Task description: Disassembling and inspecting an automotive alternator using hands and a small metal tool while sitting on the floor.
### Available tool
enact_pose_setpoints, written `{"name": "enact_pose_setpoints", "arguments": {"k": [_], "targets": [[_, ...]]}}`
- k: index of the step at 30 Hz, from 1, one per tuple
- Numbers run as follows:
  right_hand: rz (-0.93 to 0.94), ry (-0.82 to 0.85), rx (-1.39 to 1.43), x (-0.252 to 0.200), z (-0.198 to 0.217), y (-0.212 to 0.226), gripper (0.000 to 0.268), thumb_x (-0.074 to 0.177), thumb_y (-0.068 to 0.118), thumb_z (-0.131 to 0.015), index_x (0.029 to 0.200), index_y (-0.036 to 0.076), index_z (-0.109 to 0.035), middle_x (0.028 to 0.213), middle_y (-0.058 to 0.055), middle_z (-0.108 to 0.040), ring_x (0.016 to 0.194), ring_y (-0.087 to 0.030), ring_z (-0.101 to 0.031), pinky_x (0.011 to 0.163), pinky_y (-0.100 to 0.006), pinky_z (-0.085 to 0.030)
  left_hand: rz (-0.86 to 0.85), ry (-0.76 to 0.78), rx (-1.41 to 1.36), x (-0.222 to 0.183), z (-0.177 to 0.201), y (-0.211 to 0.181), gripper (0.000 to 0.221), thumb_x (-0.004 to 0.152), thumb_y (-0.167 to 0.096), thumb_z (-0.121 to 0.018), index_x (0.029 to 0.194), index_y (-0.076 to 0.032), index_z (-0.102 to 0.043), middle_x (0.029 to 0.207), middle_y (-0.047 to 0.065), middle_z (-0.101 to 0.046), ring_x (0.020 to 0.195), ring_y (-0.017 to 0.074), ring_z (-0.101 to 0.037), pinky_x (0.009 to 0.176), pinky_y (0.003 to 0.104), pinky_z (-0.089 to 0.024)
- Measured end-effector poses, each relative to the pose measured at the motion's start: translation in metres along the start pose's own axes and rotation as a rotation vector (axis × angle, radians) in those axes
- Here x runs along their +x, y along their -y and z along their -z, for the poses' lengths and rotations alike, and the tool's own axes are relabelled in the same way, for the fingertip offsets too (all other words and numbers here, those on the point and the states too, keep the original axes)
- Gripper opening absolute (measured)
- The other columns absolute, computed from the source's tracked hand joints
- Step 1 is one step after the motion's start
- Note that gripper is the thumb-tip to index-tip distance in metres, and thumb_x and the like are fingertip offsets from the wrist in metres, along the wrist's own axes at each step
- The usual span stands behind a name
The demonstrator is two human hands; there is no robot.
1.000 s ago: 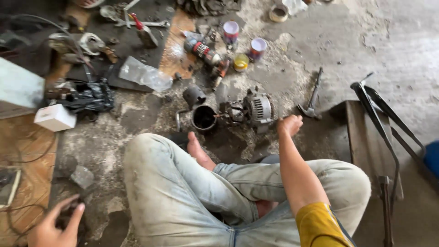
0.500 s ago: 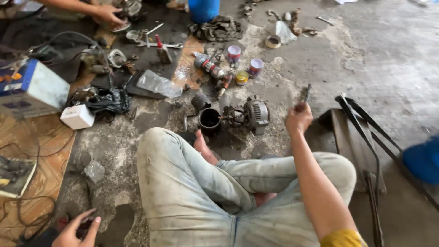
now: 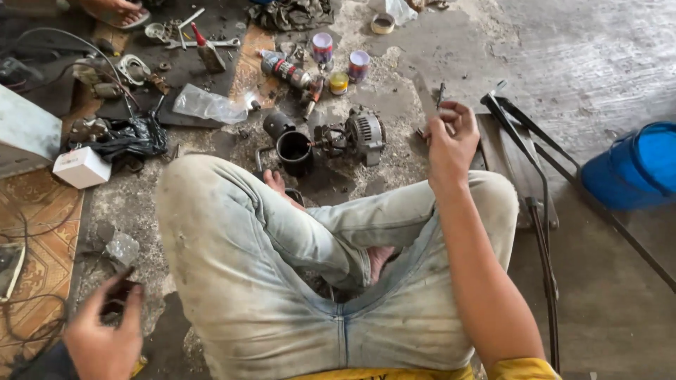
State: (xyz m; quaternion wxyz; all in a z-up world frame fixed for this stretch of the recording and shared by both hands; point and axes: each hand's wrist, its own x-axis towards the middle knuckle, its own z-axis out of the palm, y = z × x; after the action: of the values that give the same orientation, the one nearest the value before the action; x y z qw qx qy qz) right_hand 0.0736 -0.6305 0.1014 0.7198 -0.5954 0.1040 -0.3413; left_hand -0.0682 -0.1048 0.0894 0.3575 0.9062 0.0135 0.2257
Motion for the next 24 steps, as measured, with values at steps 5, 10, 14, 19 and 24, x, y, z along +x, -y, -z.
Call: {"name": "enact_pose_setpoints", "arguments": {"k": [5,10,14,19,24], "targets": [[-0.028,0.012,0.084,-0.017,-0.011,0.029,0.028,0.093,-0.004,-0.056,0.120,0.004,-0.058,0.094,-0.003,-0.058,0.069,-0.008,-0.055,0.062,-0.020,-0.044,0.036,-0.053,0.038,0.001,0.031,-0.007,0.036,0.108,0.014,-0.067,0.144,0.018,-0.067,0.105,0.027,-0.068,0.077,0.0286,-0.059,0.069,0.036,-0.047],[-0.074,0.068,0.146,-0.025,-0.013,0.034,0.025,0.096,-0.004,-0.056,0.120,0.004,-0.056,0.095,-0.003,-0.055,0.069,-0.009,-0.054,0.063,-0.021,-0.043,0.012,-0.109,-0.049,-0.013,0.034,0.029,0.036,0.120,0.018,-0.058,0.156,0.019,-0.056,0.124,0.030,-0.060,0.102,0.0337,-0.056,0.087,0.040,-0.047],[-0.101,0.139,0.222,-0.031,-0.022,0.049,0.025,0.098,-0.006,-0.057,0.121,0.003,-0.055,0.095,-0.003,-0.055,0.067,-0.008,-0.055,0.061,-0.020,-0.044,-0.087,-0.134,-0.018,-0.014,0.043,0.026,0.033,0.124,0.016,-0.064,0.156,0.017,-0.057,0.125,0.027,-0.061,0.105,0.0316,-0.055,0.091,0.038,-0.045],[0.065,0.174,0.175,-0.043,-0.024,0.059,0.025,0.100,-0.006,-0.058,0.122,0.006,-0.055,0.098,-0.001,-0.057,0.072,-0.007,-0.056,0.061,-0.020,-0.041,-0.218,-0.116,0.078,-0.001,0.048,0.002,0.038,0.123,0.019,-0.057,0.161,0.022,-0.054,0.132,0.032,-0.059,0.113,0.0413,-0.055,0.110,0.051,-0.044],[0.209,0.207,0.115,-0.056,-0.016,0.087,0.025,0.103,-0.012,-0.057,0.124,0.001,-0.053,0.101,-0.004,-0.055,0.078,-0.009,-0.052,0.071,-0.022,-0.046,-0.150,-0.114,-0.054,0.014,0.034,-0.038,0.032,0.122,0.016,-0.059,0.153,0.013,-0.055,0.126,0.022,-0.059,0.109,0.0274,-0.052,0.104,0.038,-0.044]]}}
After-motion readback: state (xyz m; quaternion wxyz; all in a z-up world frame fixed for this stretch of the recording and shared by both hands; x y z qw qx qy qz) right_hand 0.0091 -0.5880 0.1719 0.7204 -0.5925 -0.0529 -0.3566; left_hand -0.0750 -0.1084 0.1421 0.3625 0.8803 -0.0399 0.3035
